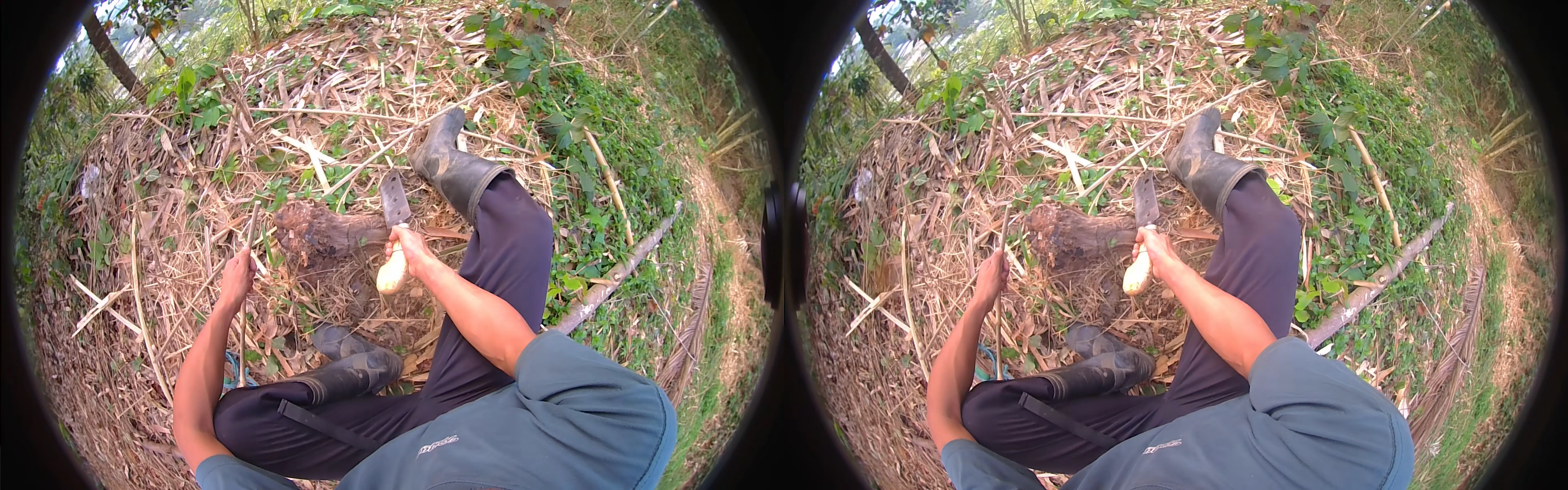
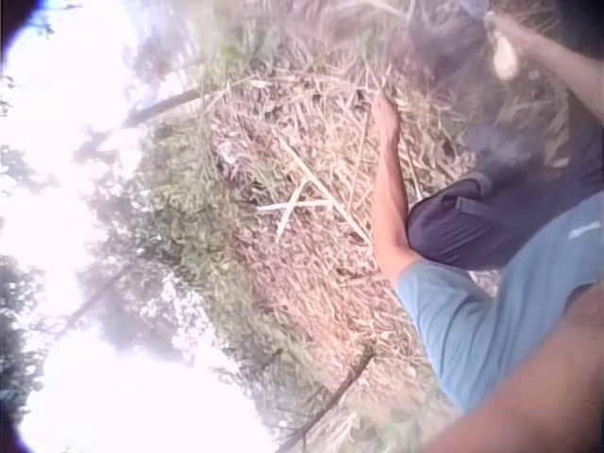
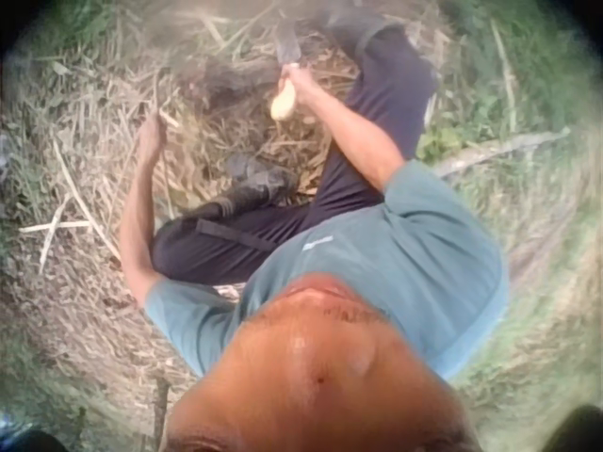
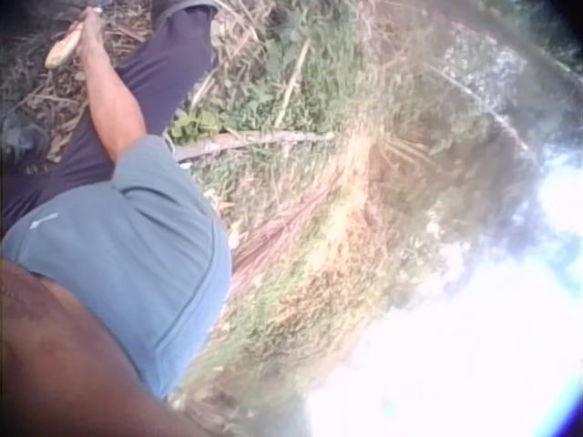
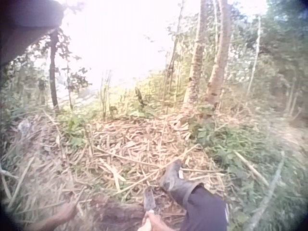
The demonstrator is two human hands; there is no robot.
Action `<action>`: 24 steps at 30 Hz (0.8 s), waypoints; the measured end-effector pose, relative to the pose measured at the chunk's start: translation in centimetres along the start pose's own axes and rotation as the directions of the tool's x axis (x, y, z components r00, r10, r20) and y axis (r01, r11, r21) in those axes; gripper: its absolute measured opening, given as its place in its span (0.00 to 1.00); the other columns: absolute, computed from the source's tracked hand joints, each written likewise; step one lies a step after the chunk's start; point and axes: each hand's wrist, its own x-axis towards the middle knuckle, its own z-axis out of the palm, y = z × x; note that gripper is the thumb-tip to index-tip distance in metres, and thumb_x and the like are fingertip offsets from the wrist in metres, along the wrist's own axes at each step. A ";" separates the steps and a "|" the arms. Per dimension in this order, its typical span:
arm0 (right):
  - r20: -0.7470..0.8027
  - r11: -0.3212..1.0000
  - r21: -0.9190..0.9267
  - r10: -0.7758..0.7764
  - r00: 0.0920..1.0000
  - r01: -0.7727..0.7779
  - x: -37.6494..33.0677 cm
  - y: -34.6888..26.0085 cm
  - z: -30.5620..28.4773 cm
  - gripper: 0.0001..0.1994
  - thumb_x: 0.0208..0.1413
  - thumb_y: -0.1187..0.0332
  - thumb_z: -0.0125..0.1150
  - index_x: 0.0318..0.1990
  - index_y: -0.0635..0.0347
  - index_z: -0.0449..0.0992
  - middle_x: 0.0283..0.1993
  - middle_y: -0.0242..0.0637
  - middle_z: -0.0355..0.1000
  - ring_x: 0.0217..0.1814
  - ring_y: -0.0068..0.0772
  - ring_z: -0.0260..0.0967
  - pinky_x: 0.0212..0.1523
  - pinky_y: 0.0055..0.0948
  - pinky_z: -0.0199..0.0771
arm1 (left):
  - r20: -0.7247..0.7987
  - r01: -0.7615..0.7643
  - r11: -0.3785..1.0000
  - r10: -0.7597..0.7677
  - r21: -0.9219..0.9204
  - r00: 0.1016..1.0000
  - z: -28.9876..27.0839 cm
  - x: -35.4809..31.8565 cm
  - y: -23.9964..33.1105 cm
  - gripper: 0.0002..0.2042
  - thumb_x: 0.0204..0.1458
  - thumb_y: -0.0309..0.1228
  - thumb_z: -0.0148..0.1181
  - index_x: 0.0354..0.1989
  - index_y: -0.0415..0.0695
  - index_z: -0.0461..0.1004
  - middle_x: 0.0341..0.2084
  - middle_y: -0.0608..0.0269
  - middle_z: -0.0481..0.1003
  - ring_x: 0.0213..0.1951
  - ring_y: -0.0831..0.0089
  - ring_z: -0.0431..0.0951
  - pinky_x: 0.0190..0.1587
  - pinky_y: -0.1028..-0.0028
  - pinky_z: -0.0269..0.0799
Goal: The person sits on the ground and uses a large knife to cut and trim a plant stem. They repeatedly slice the stem and remove sections, handling the plant and tool with both hands.
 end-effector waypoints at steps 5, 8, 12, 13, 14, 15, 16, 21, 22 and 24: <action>0.008 1.000 -0.015 0.015 1.000 -0.015 0.9 0.9 -0.9 0.08 0.55 0.66 0.55 0.36 0.62 0.71 0.26 0.41 0.72 0.22 0.35 0.71 0.26 0.39 0.78 | -0.006 -0.011 0.998 0.011 0.058 1.000 -0.4 0.3 -0.4 0.24 0.68 0.54 0.41 0.25 0.49 0.65 0.15 0.74 0.61 0.16 0.81 0.59 0.19 0.77 0.57; -0.024 0.996 -0.080 0.032 0.999 -0.034 1.8 1.2 -1.6 0.09 0.57 0.65 0.55 0.39 0.61 0.70 0.26 0.40 0.72 0.23 0.36 0.73 0.27 0.41 0.81 | 0.018 0.003 0.999 -0.003 0.049 1.000 -0.2 0.3 0.0 0.25 0.69 0.54 0.40 0.25 0.49 0.65 0.15 0.74 0.61 0.16 0.81 0.59 0.19 0.77 0.57; -0.344 0.894 -0.445 -0.111 0.932 -0.058 4.1 1.0 -1.8 0.19 0.55 0.59 0.62 0.45 0.65 0.68 0.39 0.46 0.72 0.41 0.41 0.74 0.45 0.48 0.79 | 0.012 0.001 1.000 -0.001 0.003 1.000 0.2 0.4 1.1 0.25 0.69 0.54 0.40 0.24 0.48 0.65 0.15 0.73 0.61 0.16 0.80 0.60 0.19 0.77 0.59; -0.525 0.767 -0.632 -0.320 0.789 -0.110 4.4 1.2 -0.6 0.23 0.53 0.58 0.64 0.47 0.66 0.66 0.42 0.47 0.71 0.47 0.43 0.73 0.50 0.49 0.76 | 0.015 0.002 1.000 -0.002 0.003 1.000 0.0 0.5 1.0 0.25 0.68 0.53 0.41 0.25 0.48 0.65 0.15 0.73 0.62 0.16 0.80 0.60 0.19 0.77 0.61; -0.518 0.653 -0.754 -0.522 0.678 -0.074 4.6 0.9 0.2 0.26 0.51 0.58 0.66 0.50 0.68 0.65 0.46 0.50 0.69 0.53 0.44 0.69 0.54 0.48 0.73 | 0.003 0.015 1.000 -0.015 -0.010 1.000 -0.3 0.5 0.8 0.25 0.69 0.53 0.41 0.25 0.48 0.65 0.15 0.73 0.62 0.16 0.80 0.61 0.19 0.77 0.61; -0.480 0.513 -0.852 -0.692 0.538 -0.100 4.6 0.8 1.4 0.30 0.49 0.57 0.67 0.52 0.69 0.63 0.50 0.52 0.67 0.59 0.45 0.65 0.58 0.47 0.69 | -0.012 0.035 0.999 -0.036 -0.020 0.999 -0.6 0.1 0.7 0.24 0.69 0.53 0.40 0.26 0.48 0.66 0.15 0.73 0.62 0.16 0.80 0.61 0.19 0.77 0.61; -0.340 0.392 -0.920 -0.813 0.473 0.013 4.5 0.0 2.5 0.34 0.47 0.57 0.69 0.55 0.70 0.61 0.54 0.55 0.64 0.65 0.46 0.60 0.62 0.44 0.65 | -0.035 0.061 0.998 -0.062 -0.030 0.997 -1.3 -0.6 0.3 0.24 0.69 0.53 0.40 0.26 0.48 0.66 0.16 0.73 0.62 0.16 0.80 0.61 0.19 0.77 0.61; -0.262 0.965 -0.219 -0.200 0.944 0.143 15.2 -10.4 4.6 0.28 0.51 0.56 0.65 0.53 0.67 0.67 0.63 0.48 0.65 0.64 0.43 0.62 0.60 0.49 0.64 | -0.057 0.035 0.999 -0.035 0.001 0.998 -0.9 -0.5 0.3 0.23 0.69 0.51 0.39 0.28 0.47 0.66 0.16 0.72 0.63 0.16 0.80 0.61 0.20 0.77 0.61; -0.362 0.989 -0.016 -0.144 0.921 0.148 16.9 -11.3 6.4 0.27 0.53 0.54 0.64 0.54 0.64 0.68 0.61 0.44 0.69 0.61 0.41 0.66 0.58 0.51 0.64 | -0.049 0.060 0.998 -0.060 0.004 0.997 -1.1 -0.7 0.1 0.23 0.69 0.51 0.40 0.28 0.47 0.66 0.17 0.72 0.63 0.16 0.80 0.62 0.20 0.77 0.61; -0.362 0.965 0.077 -0.207 0.909 0.250 22.4 -16.4 2.7 0.24 0.58 0.50 0.60 0.55 0.55 0.70 0.51 0.40 0.75 0.55 0.39 0.71 0.56 0.53 0.67 | 0.013 0.032 0.999 -0.032 -0.036 0.999 1.7 1.3 1.7 0.24 0.68 0.53 0.40 0.28 0.47 0.67 0.17 0.71 0.64 0.16 0.79 0.62 0.21 0.77 0.62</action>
